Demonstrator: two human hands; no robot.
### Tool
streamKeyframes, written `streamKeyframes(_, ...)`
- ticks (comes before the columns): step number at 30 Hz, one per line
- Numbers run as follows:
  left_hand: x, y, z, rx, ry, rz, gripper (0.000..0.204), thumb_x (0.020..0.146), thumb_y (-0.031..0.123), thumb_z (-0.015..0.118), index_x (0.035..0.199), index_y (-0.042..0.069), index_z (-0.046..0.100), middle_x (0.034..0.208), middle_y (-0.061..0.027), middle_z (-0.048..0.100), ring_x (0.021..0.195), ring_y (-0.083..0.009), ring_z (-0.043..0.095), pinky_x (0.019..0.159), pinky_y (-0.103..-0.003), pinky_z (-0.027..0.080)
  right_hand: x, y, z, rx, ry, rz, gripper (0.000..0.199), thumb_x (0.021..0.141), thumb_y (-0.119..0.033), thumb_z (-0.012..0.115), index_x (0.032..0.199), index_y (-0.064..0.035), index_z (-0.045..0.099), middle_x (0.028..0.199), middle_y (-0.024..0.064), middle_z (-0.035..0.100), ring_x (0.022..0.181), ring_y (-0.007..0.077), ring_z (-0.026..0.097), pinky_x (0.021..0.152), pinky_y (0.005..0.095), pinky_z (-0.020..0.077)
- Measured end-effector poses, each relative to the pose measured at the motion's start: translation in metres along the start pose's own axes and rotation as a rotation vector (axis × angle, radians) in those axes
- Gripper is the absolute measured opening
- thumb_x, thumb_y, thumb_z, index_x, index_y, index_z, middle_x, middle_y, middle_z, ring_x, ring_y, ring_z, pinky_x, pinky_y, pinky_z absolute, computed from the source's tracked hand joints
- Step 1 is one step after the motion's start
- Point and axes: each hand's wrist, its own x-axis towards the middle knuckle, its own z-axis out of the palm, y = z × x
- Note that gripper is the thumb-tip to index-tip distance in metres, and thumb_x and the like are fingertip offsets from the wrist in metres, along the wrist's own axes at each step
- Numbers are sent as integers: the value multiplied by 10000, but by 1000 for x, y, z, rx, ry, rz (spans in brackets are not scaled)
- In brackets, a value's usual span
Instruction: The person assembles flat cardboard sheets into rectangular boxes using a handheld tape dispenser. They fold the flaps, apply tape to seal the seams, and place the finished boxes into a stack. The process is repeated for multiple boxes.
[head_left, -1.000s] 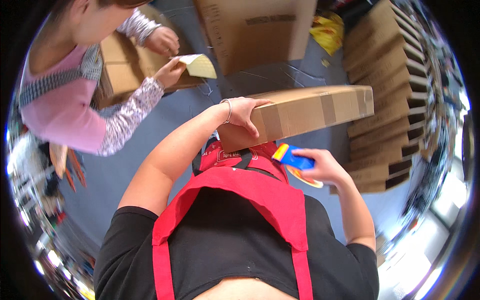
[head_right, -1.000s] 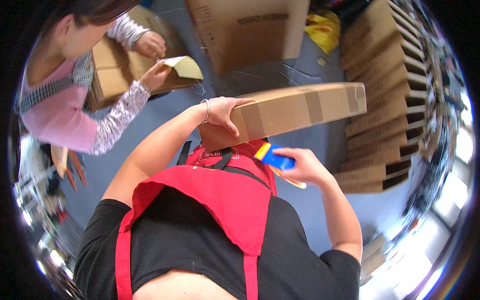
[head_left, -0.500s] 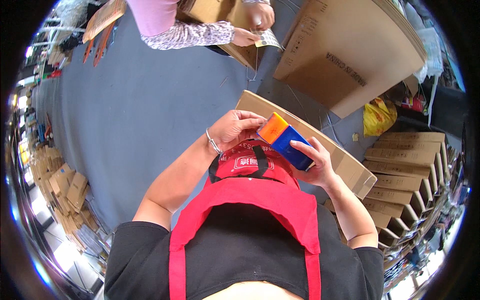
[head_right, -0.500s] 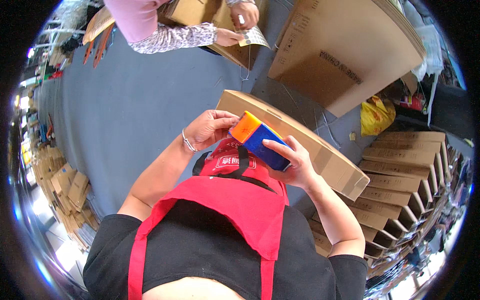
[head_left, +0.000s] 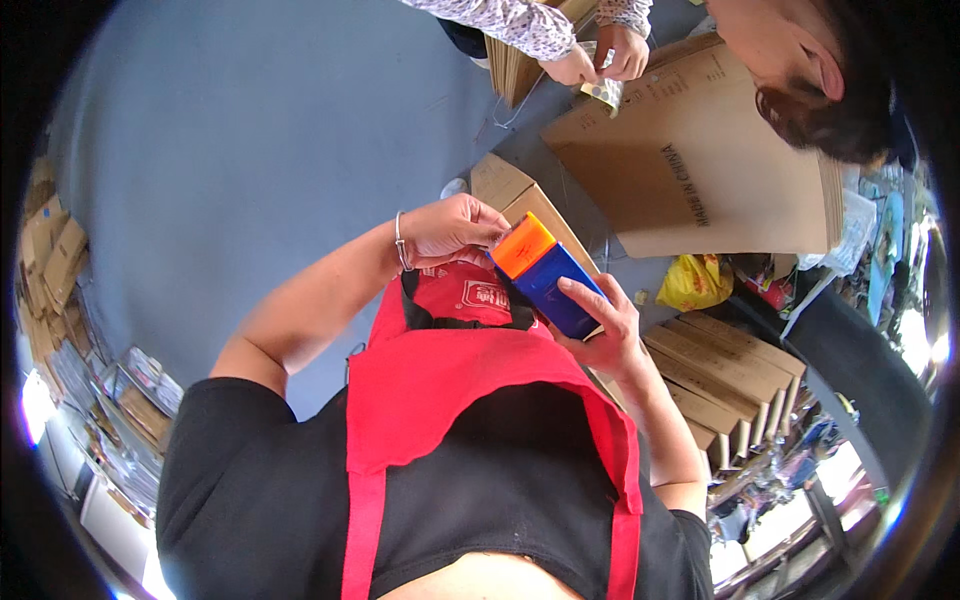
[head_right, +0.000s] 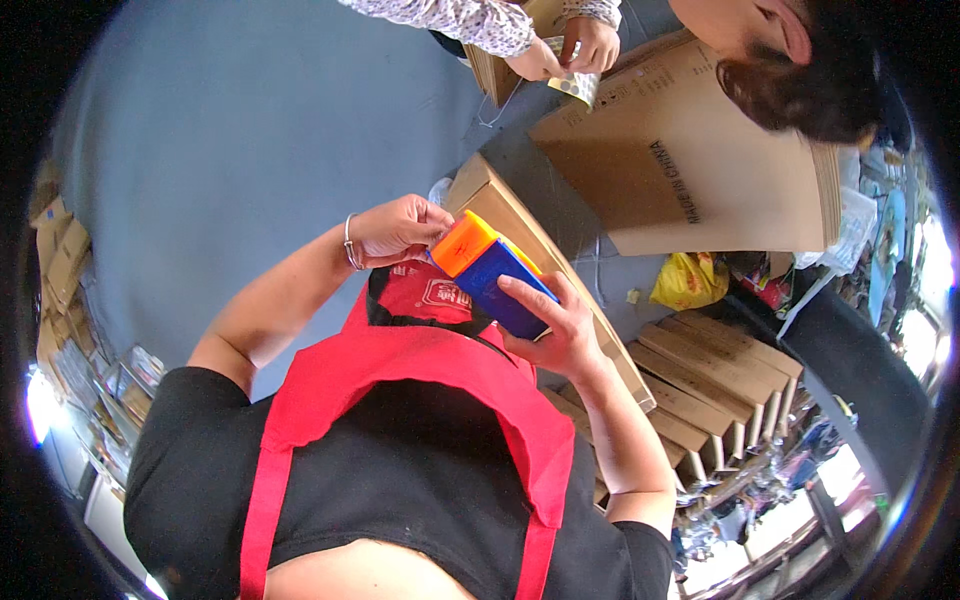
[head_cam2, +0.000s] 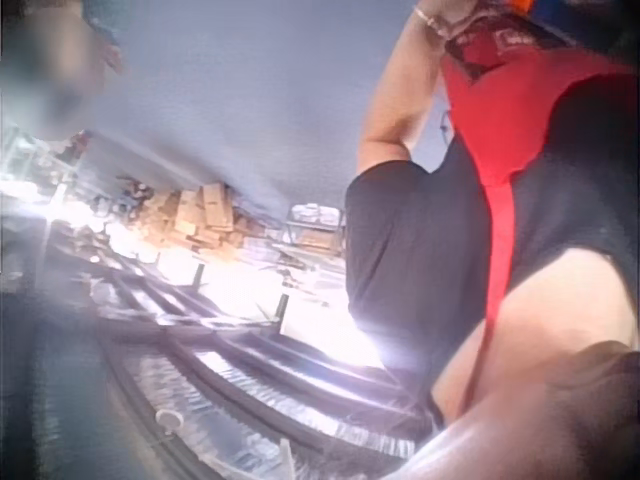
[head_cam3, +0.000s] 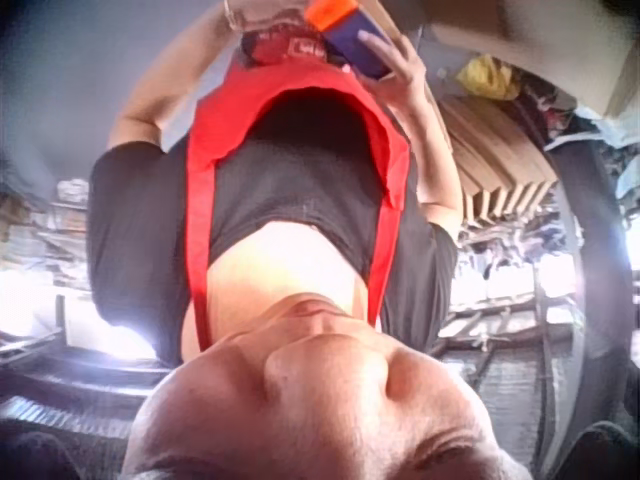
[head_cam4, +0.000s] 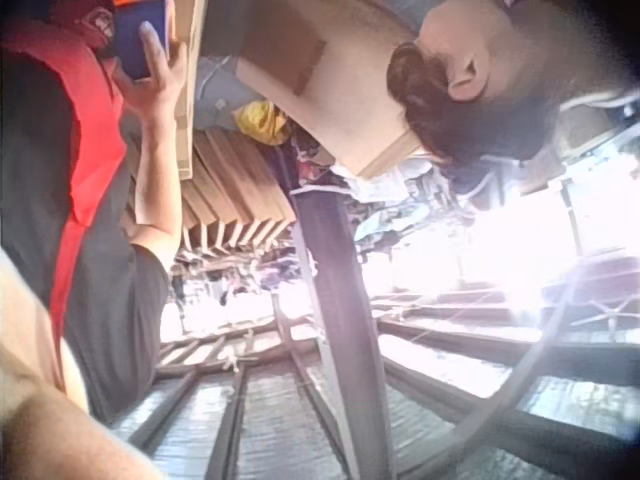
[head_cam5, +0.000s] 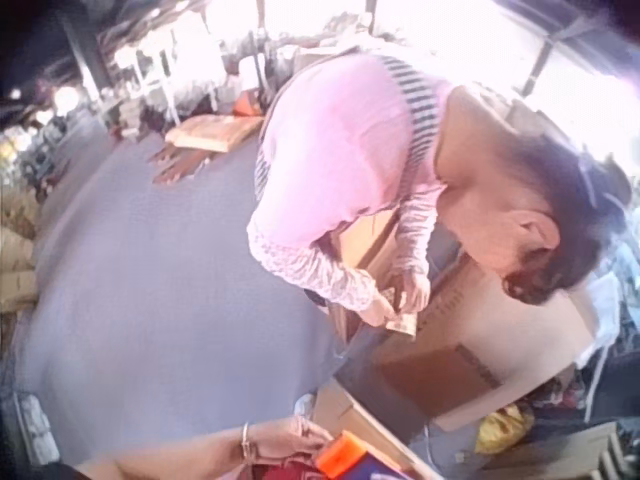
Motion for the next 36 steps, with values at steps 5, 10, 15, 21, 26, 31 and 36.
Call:
streamKeyframes(5, -6, 14, 6, 346, 134, 208, 166, 982, 139, 685, 995, -5, 768, 831, -34, 739, 783, -74, 651, 737, -227, 528, 5, -30, -14, -43, -69, 115, 706, 671, -134, 885, 1344, -217, 688, 986, 152, 655, 852, 322, 654, 744, 422, 566)
streamKeyframes(10, -2, 21, -52, 465, 415, 273, 182, 953, 167, 701, 956, 1, 775, 844, -33, 749, 761, -74, 639, 696, -242, 509, -11, -41, -26, -135, -86, 240, 650, 691, -142, 862, 1318, -198, 699, 1061, 171, 669, 893, 341, 677, 793, 430, 582)
streamKeyframes(15, 50, -16, -87, 796, 354, 299, 221, 974, 229, 709, 957, 13, 753, 856, -27, 734, 830, -86, 637, 791, -283, 522, -2, -44, -20, -164, -111, 343, 645, 702, -155, 843, 1327, -202, 689, 1039, 185, 660, 905, 356, 682, 796, 443, 587)
streamKeyframes(21, 87, -69, -81, 1124, 771, 162, 731, 1012, 412, 658, 1557, 39, 344, 1488, -201, 513, 1338, -267, 522, 1087, -405, 450, -5, -55, -20, -207, -98, 404, 649, 707, -150, 833, 1336, -202, 678, 974, 180, 644, 847, 352, 664, 755, 437, 583)
streamKeyframes(26, 111, -21, -59, 814, 405, 737, 833, 1036, 637, 395, 1616, 57, 253, 1610, -259, 336, 1481, -399, 353, 1200, -431, 318, -13, -51, -14, -185, -6, 329, 649, 706, -136, 827, 1336, -180, 675, 960, 182, 637, 832, 350, 659, 742, 439, 577)
streamKeyframes(31, 98, -50, -40, 1174, 645, -446, 791, 1040, 647, 380, 1650, 164, 235, 1648, -219, 315, 1550, -347, 268, 1255, -443, 248, -17, -49, -21, -196, -124, 378, 665, 706, -134, 830, 1350, -188, 673, 986, 194, 639, 866, 361, 672, 788, 432, 578)
streamKeyframes(36, 60, -40, -6, 623, 430, 504, 899, 1050, 659, 312, 1595, -52, 242, 1613, -330, 313, 1530, -397, 295, 1260, -376, 219, -16, -47, -19, -199, -72, 356, 652, 723, -133, 825, 1353, -186, 664, 970, 200, 629, 858, 370, 669, 782, 432, 574)
